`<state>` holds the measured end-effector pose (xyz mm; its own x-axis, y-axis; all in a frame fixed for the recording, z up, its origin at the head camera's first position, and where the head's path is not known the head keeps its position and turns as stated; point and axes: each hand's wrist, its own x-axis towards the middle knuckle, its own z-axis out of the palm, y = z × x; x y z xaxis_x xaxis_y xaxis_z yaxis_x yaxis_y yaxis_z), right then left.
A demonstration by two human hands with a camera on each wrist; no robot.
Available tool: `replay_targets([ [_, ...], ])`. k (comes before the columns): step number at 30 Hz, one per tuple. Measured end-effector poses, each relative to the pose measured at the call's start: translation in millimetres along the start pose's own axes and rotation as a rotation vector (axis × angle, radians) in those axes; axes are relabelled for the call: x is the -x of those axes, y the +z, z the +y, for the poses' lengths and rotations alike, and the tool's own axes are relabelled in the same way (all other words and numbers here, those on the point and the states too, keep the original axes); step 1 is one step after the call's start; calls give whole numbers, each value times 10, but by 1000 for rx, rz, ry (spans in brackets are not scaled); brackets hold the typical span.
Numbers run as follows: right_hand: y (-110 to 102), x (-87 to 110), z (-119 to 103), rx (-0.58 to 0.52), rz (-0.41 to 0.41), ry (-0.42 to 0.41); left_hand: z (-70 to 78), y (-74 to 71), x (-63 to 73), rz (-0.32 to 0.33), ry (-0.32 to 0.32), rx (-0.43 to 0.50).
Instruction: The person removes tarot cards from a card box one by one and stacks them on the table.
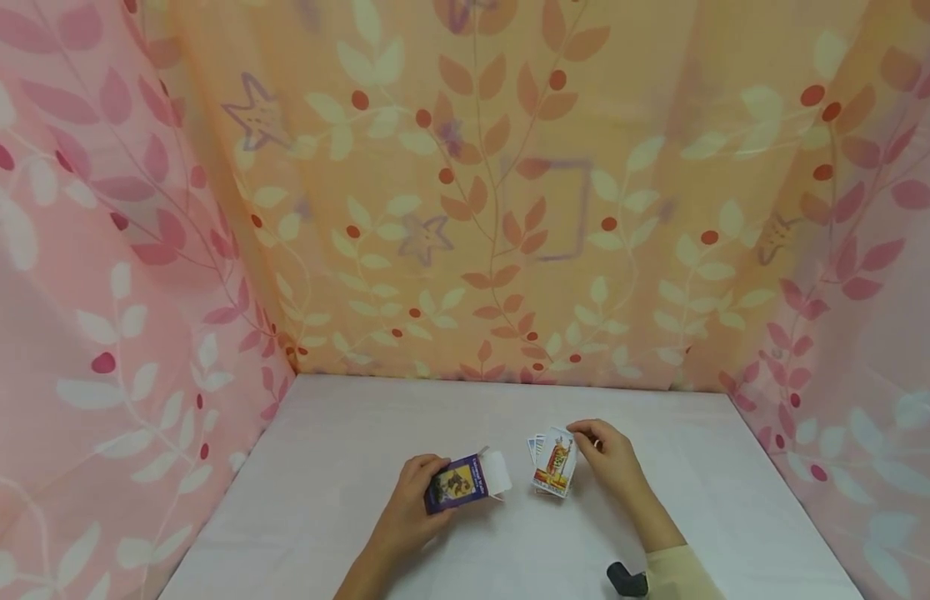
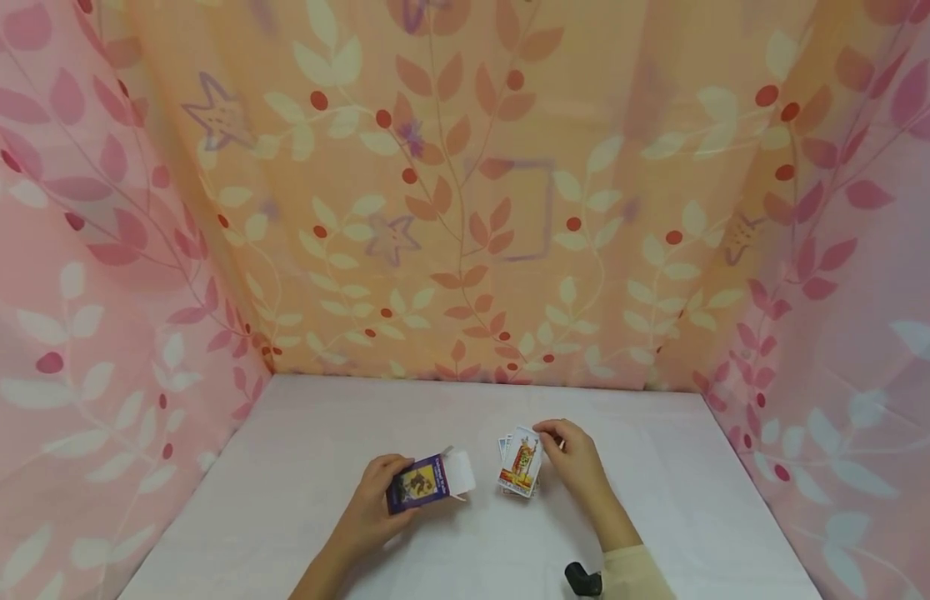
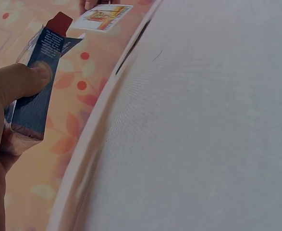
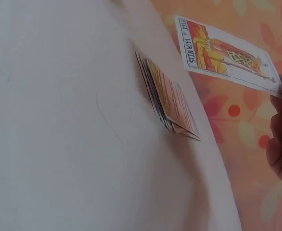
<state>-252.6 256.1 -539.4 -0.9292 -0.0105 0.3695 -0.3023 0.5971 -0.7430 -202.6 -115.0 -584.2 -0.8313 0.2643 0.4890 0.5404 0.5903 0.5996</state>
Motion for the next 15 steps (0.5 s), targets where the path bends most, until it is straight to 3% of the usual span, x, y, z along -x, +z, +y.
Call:
replay_targets([
  [9,-49,-69,116,52,-40,-4,4,11,3,9,6,-38],
  [15,-22,-99,146,31,-67,31,16,4,7,8,12,-47],
])
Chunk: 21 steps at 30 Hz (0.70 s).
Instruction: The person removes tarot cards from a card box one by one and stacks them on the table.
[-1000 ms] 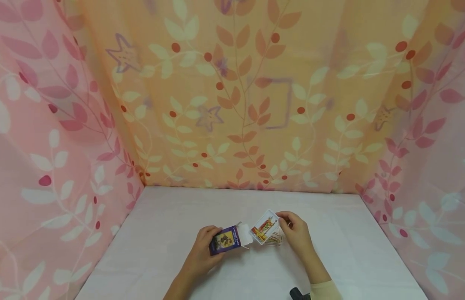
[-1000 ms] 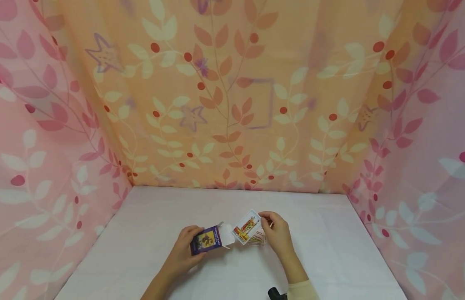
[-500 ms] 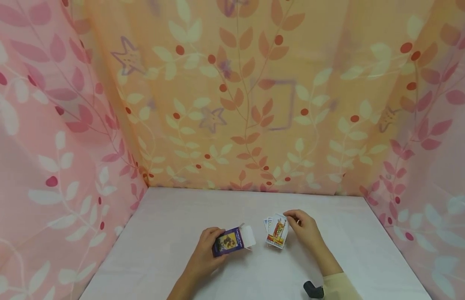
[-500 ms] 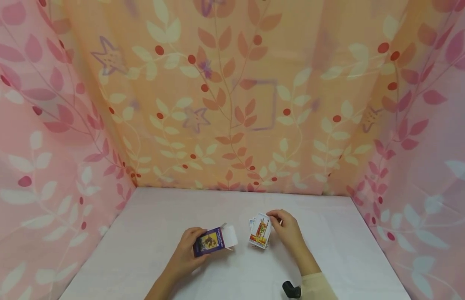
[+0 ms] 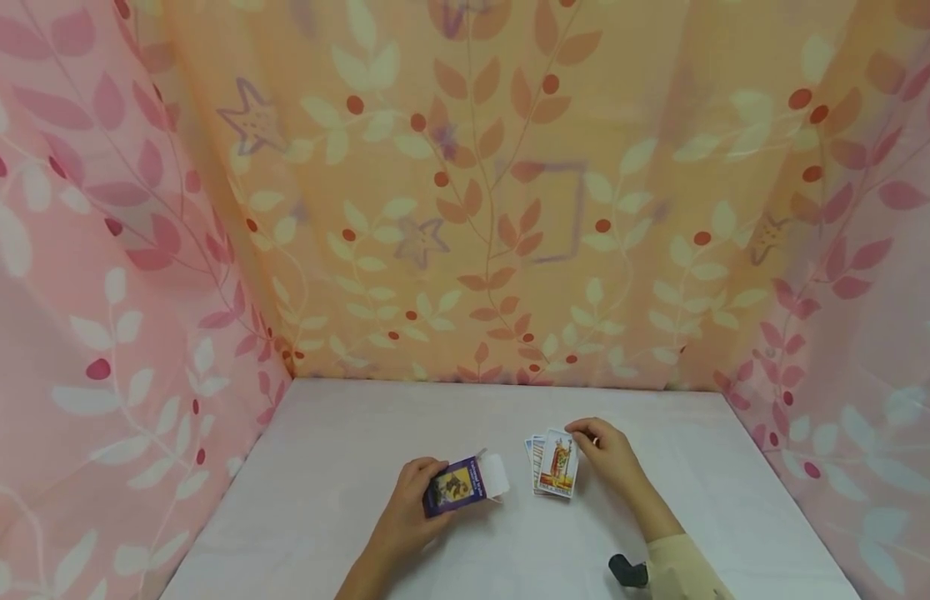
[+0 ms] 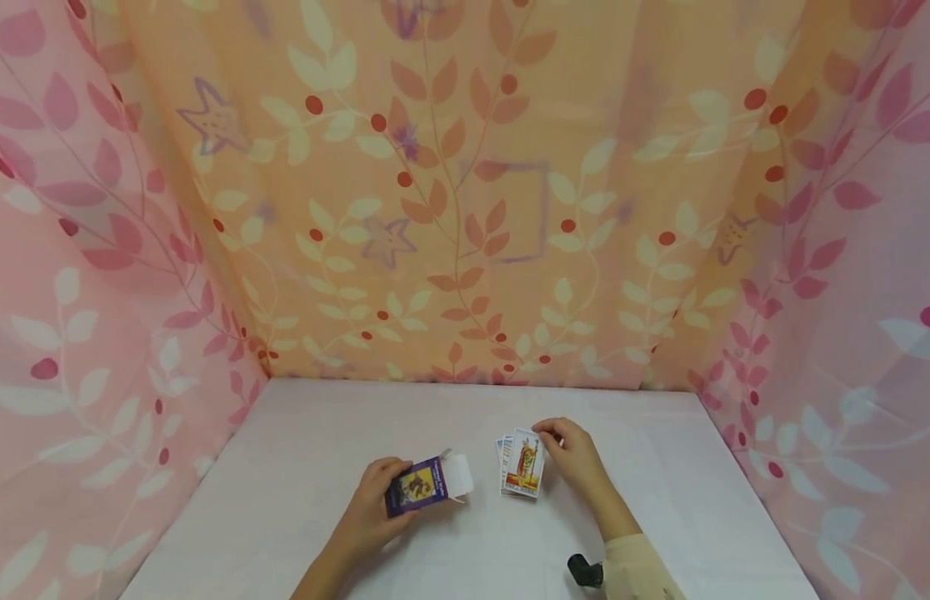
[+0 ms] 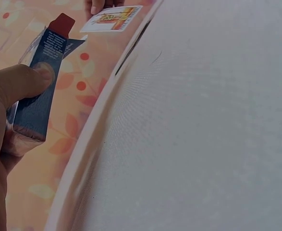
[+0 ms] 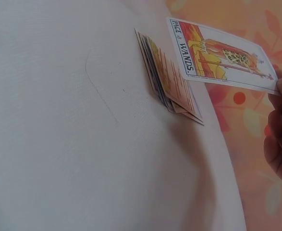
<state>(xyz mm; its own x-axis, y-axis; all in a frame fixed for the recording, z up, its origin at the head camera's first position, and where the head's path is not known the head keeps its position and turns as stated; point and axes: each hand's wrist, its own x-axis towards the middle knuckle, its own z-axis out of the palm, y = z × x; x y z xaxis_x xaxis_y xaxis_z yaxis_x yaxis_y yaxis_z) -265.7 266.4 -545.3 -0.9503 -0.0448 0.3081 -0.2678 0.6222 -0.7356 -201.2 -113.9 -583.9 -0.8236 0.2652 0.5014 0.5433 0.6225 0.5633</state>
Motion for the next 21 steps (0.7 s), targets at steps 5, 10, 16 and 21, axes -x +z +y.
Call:
replay_targets([
  [5,32,-33,13,-11,-23,27,-8,7,9,3,-7,-2],
  [10,70,-30,65,10,-34,49,-36,16,34,8,3,-22],
  [16,112,-62,89,19,-14,36,-47,3,17,9,33,6],
  [21,160,-114,86,63,-34,32,-41,-18,5,8,25,7],
])
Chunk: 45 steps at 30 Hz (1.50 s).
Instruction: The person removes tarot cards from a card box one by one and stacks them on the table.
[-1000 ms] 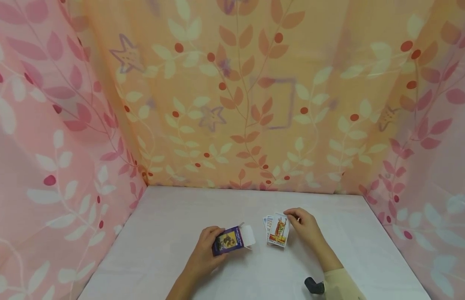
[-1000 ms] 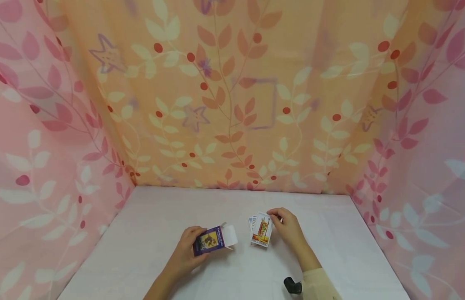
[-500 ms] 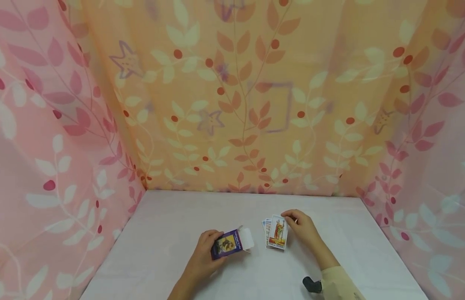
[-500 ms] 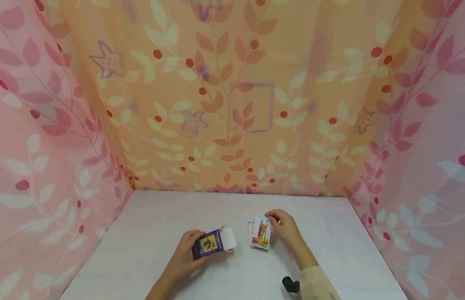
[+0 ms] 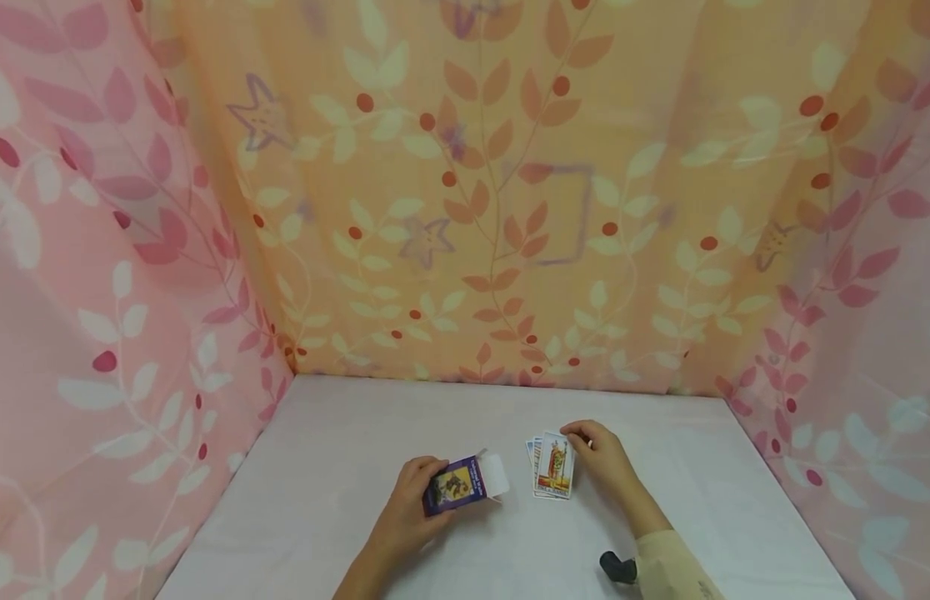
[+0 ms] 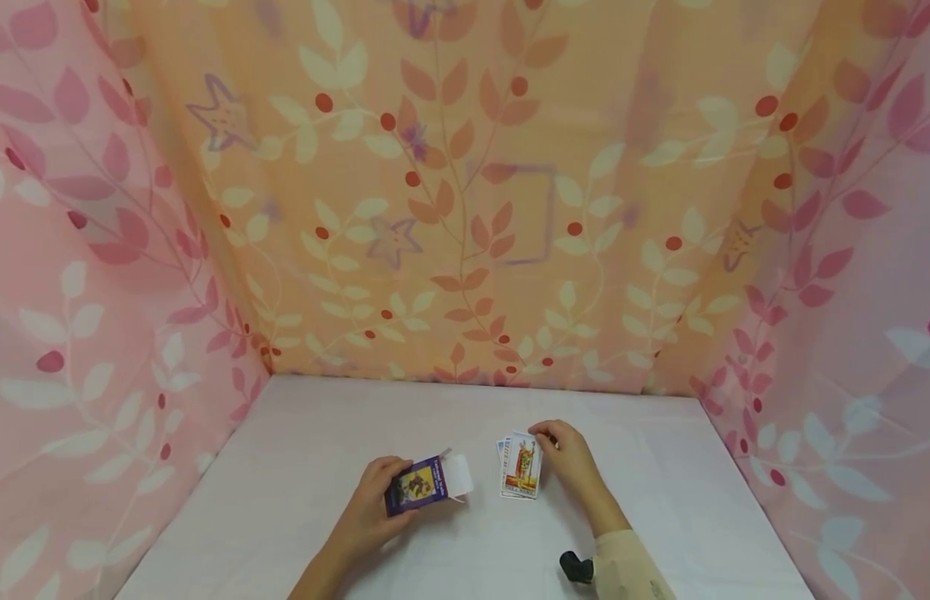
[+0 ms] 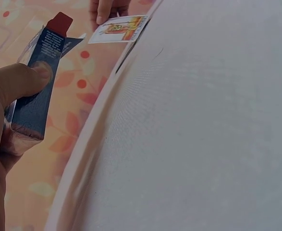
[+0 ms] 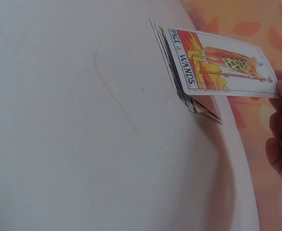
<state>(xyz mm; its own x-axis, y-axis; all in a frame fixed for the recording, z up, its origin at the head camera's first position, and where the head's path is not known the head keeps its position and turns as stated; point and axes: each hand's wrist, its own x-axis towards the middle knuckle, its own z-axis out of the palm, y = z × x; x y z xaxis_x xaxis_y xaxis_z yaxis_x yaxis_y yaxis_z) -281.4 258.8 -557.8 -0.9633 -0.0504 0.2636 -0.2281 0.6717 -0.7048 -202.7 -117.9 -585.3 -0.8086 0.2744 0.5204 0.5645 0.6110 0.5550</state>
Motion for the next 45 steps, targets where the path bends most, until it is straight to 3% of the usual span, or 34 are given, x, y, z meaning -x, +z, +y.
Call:
replay_targets([
  [12,91,-141,72,8,-38,-6,-10,12,25,-4,-42,10],
  [16,137,-153,131,10,-35,-9,-24,11,34,0,-30,11],
  [21,176,-185,168,5,-29,6,-18,-20,-17,21,11,22],
  [28,216,-254,203,-39,-70,78,-7,-42,-53,21,-15,43],
  [37,253,-260,256,5,-91,88,-7,-43,-54,21,12,35],
  [45,293,-234,324,65,-97,80,10,-32,-28,-5,-28,65],
])
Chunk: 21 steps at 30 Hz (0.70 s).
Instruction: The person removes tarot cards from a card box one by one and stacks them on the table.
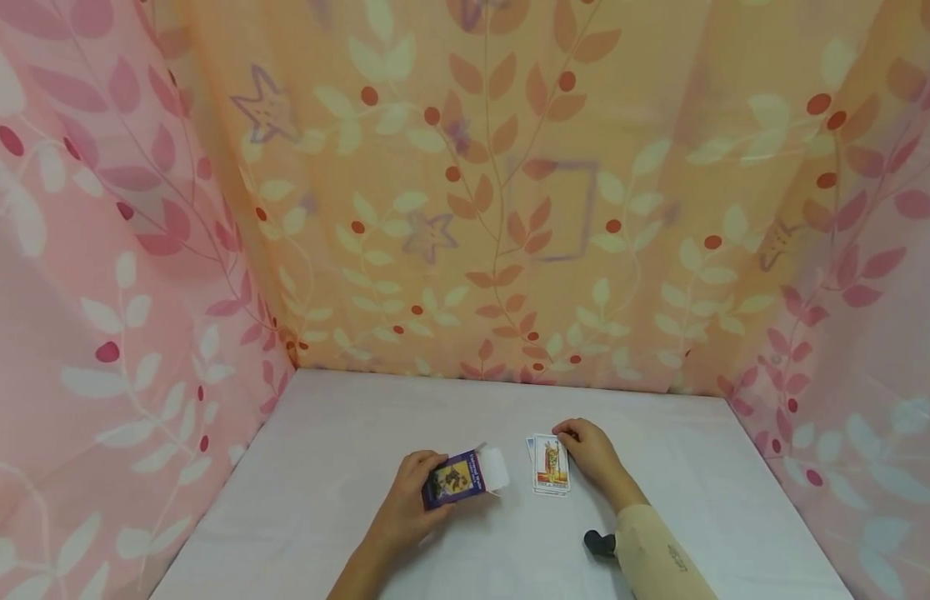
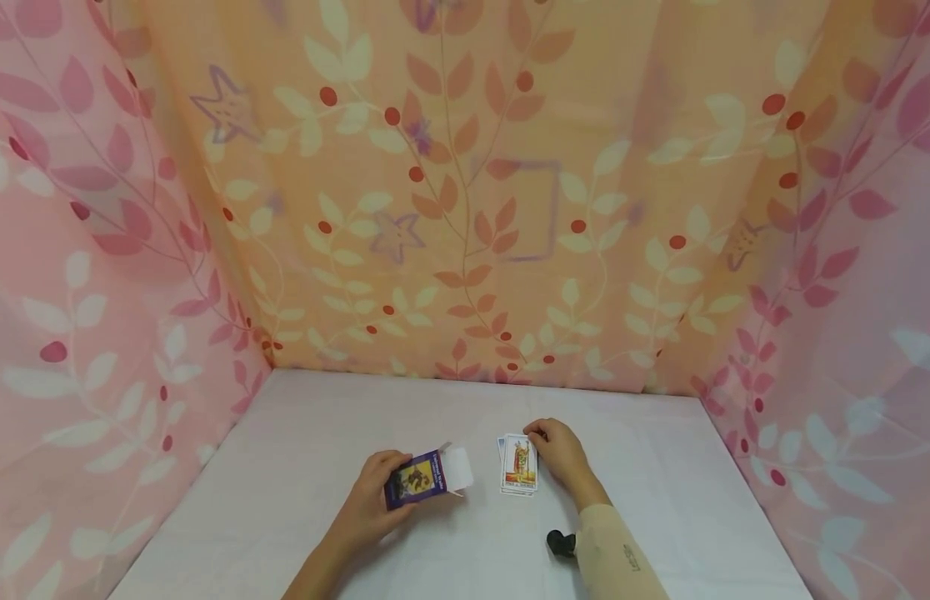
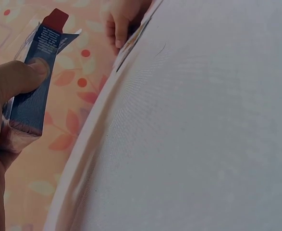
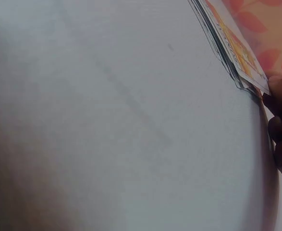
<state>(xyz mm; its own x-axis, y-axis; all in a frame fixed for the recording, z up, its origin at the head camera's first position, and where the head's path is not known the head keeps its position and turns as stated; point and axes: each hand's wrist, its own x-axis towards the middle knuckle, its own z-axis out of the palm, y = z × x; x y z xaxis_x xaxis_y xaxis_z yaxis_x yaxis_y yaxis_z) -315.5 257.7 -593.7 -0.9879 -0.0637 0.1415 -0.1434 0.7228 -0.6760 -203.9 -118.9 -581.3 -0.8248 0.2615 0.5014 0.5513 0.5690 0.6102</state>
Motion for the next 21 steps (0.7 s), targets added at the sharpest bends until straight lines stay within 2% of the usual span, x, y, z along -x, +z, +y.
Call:
replay_targets([
  [5,16,2,-9,35,24,-36,-5,3,17,-2,-6,-8],
  [12,13,-4,-16,68,36,-59,-45,23,14,3,22,-27],
  [21,29,-17,10,74,16,-36,-20,4,3,-17,-19,0],
])
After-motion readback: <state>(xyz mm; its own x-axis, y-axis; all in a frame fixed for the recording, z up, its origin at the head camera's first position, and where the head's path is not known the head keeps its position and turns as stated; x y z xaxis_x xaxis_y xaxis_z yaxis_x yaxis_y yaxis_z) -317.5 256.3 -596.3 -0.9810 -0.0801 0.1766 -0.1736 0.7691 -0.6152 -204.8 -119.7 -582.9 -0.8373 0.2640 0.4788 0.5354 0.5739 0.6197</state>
